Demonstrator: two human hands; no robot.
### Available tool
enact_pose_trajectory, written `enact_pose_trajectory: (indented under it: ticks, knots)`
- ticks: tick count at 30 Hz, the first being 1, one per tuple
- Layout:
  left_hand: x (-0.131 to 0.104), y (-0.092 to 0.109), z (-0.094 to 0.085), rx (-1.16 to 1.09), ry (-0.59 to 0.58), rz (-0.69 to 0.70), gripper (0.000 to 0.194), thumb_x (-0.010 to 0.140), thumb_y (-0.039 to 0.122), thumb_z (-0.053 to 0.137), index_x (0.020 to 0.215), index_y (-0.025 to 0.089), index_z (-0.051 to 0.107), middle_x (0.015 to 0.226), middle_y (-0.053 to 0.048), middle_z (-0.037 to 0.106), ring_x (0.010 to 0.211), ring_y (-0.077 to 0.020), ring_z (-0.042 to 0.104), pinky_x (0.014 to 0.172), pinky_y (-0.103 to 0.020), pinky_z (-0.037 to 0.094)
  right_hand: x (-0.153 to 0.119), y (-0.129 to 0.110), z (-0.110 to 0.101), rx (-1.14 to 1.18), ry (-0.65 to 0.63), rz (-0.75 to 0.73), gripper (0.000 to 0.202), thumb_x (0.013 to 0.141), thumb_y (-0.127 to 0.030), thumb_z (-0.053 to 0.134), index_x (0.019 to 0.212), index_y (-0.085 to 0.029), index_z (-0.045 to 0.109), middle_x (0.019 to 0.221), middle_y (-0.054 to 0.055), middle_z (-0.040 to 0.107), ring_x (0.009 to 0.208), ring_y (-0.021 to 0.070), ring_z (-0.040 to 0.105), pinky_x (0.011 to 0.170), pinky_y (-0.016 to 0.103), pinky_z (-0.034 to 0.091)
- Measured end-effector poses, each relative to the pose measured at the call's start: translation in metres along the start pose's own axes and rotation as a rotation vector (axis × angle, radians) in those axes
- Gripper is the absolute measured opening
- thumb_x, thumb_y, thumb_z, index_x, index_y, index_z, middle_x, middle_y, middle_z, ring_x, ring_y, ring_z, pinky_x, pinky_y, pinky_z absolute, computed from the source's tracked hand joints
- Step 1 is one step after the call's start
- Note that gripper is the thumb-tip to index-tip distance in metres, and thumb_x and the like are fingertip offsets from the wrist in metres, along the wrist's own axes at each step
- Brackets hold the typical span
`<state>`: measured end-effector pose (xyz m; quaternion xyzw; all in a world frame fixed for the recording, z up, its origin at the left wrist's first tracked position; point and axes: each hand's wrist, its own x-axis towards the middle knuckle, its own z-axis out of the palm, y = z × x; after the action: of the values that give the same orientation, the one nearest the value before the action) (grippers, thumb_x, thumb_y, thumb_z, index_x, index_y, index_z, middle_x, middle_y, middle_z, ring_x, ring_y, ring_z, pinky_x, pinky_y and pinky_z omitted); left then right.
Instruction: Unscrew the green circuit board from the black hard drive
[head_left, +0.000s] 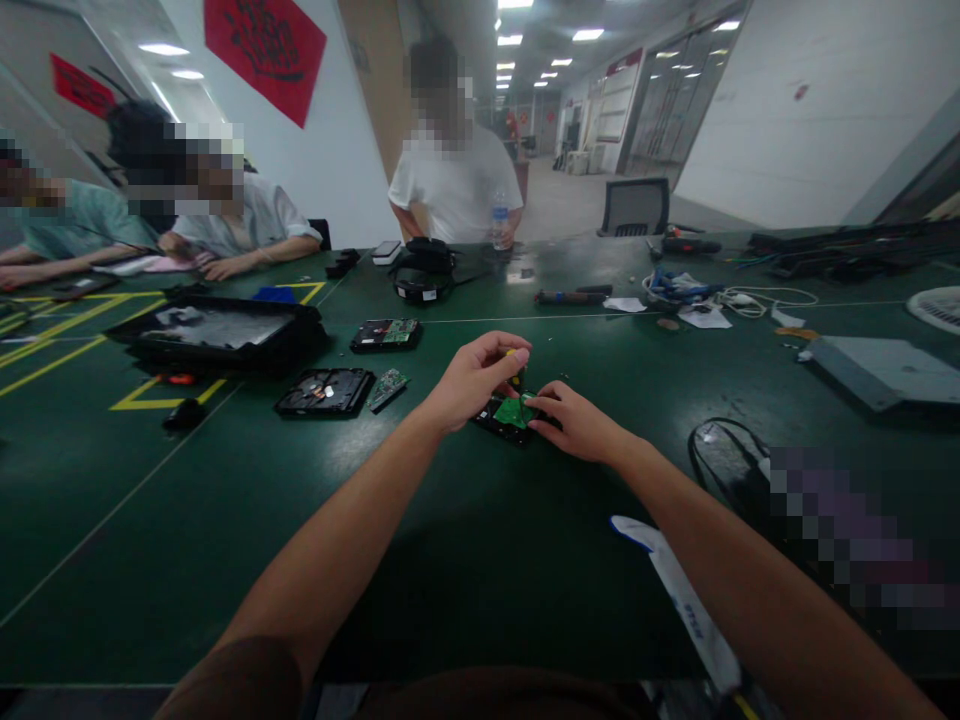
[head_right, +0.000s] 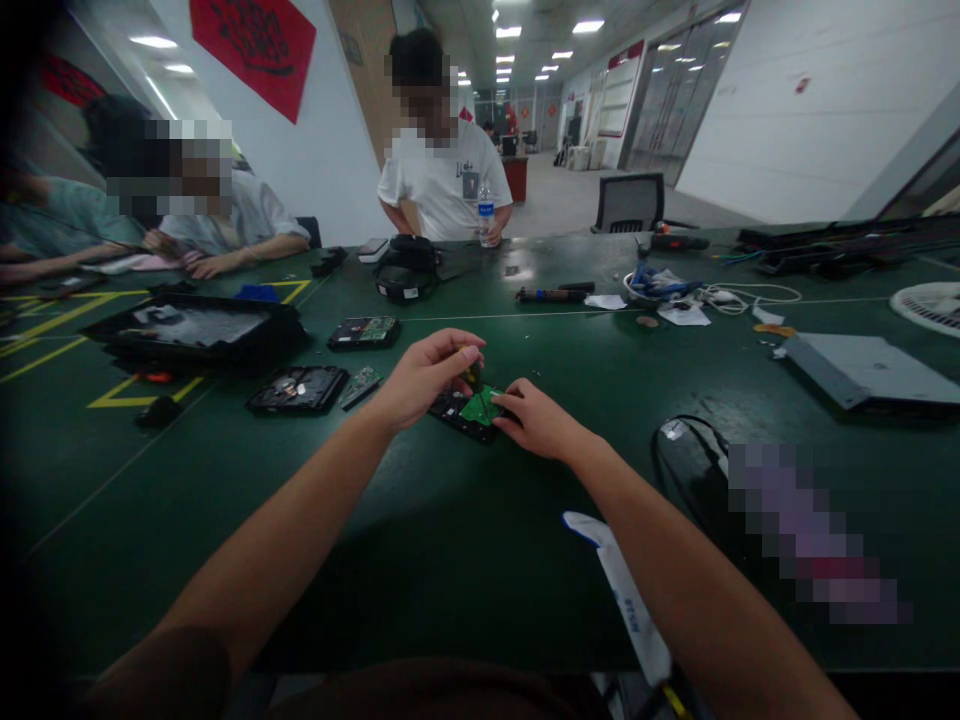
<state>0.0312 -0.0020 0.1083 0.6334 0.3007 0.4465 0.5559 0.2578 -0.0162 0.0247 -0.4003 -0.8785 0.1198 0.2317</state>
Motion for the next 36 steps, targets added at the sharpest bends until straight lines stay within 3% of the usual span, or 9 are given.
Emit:
enact_pose_trajectory:
  ticks: [5, 8, 14, 19, 23, 29, 36]
  knots:
    - [-0.0005, 0.0004, 0.0028, -0.190, -0.015, -0.051, 0.021, 0.095, 0.034, 0.066, 0.106, 0.017, 0.063, 0.106, -0.010, 0.071, 0.102, -0.0220, 0.067, 0.073, -0.032, 0.061, 0.0005, -0.0015, -0.0024, -0.004, -0.014, -0.001, 0.041, 0.099, -0.038, 0.062, 0.136, -0.022, 0.066, 0.122, 0.015, 0.059, 0.105, 0.0271, 0.062, 0.094, 0.049, 0.056]
    - [0.0001, -0.0005, 0.0029, -0.129, -0.008, -0.036, 0.021, 0.096, 0.037, 0.064, 0.102, 0.017, 0.068, 0.108, -0.009, 0.070, 0.097, -0.0192, 0.066, 0.070, -0.028, 0.058, 0.0007, -0.0007, -0.0018, -0.022, -0.020, 0.007, 0.043, 0.099, -0.040, 0.061, 0.137, -0.020, 0.065, 0.122, 0.015, 0.058, 0.105, 0.0270, 0.062, 0.094, 0.048, 0.057]
    - [0.0002, -0.0005, 0.0003, 0.123, 0.018, 0.010, 0.030, 0.090, 0.046, 0.072, 0.102, 0.018, 0.074, 0.086, -0.002, 0.065, 0.069, -0.0108, 0.056, 0.058, -0.021, 0.047, 0.0002, 0.0013, 0.0003, -0.014, -0.005, 0.003, 0.041, 0.099, -0.039, 0.062, 0.135, -0.022, 0.066, 0.122, 0.014, 0.059, 0.103, 0.0262, 0.063, 0.093, 0.048, 0.057]
    - [-0.0008, 0.0010, 0.0032, -0.052, 0.017, -0.050, 0.033, 0.091, 0.040, 0.073, 0.112, 0.017, 0.064, 0.099, -0.008, 0.071, 0.084, -0.0170, 0.067, 0.061, -0.024, 0.053, 0.0010, -0.0006, -0.0019, -0.011, -0.020, 0.004, 0.041, 0.099, -0.039, 0.061, 0.136, -0.022, 0.066, 0.123, 0.015, 0.059, 0.105, 0.0270, 0.062, 0.095, 0.050, 0.057]
    - [-0.0009, 0.0000, 0.0062, -0.189, 0.007, -0.072, 0.026, 0.093, 0.037, 0.071, 0.104, 0.018, 0.059, 0.107, -0.011, 0.073, 0.099, -0.0222, 0.070, 0.068, -0.029, 0.059, 0.0015, -0.0022, -0.0034, -0.034, -0.041, 0.016, 0.044, 0.100, -0.039, 0.060, 0.139, -0.022, 0.064, 0.124, 0.015, 0.059, 0.107, 0.0275, 0.062, 0.096, 0.050, 0.056]
    - [-0.0004, 0.0005, 0.0017, -0.095, 0.003, -0.048, 0.021, 0.095, 0.036, 0.065, 0.101, 0.018, 0.073, 0.105, -0.008, 0.069, 0.095, -0.0193, 0.064, 0.068, -0.027, 0.059, 0.0008, -0.0004, -0.0015, -0.025, -0.018, 0.006, 0.041, 0.099, -0.040, 0.062, 0.136, -0.022, 0.066, 0.122, 0.015, 0.059, 0.103, 0.0267, 0.063, 0.093, 0.049, 0.057]
    - [-0.0002, 0.0006, 0.0007, -0.224, 0.002, -0.102, 0.020, 0.101, 0.037, 0.058, 0.105, 0.018, 0.062, 0.100, -0.010, 0.073, 0.092, -0.0206, 0.070, 0.071, -0.034, 0.061, 0.0011, -0.0021, -0.0035, -0.014, -0.032, 0.008, 0.042, 0.099, -0.040, 0.061, 0.136, -0.021, 0.065, 0.123, 0.015, 0.059, 0.106, 0.0274, 0.062, 0.094, 0.049, 0.056]
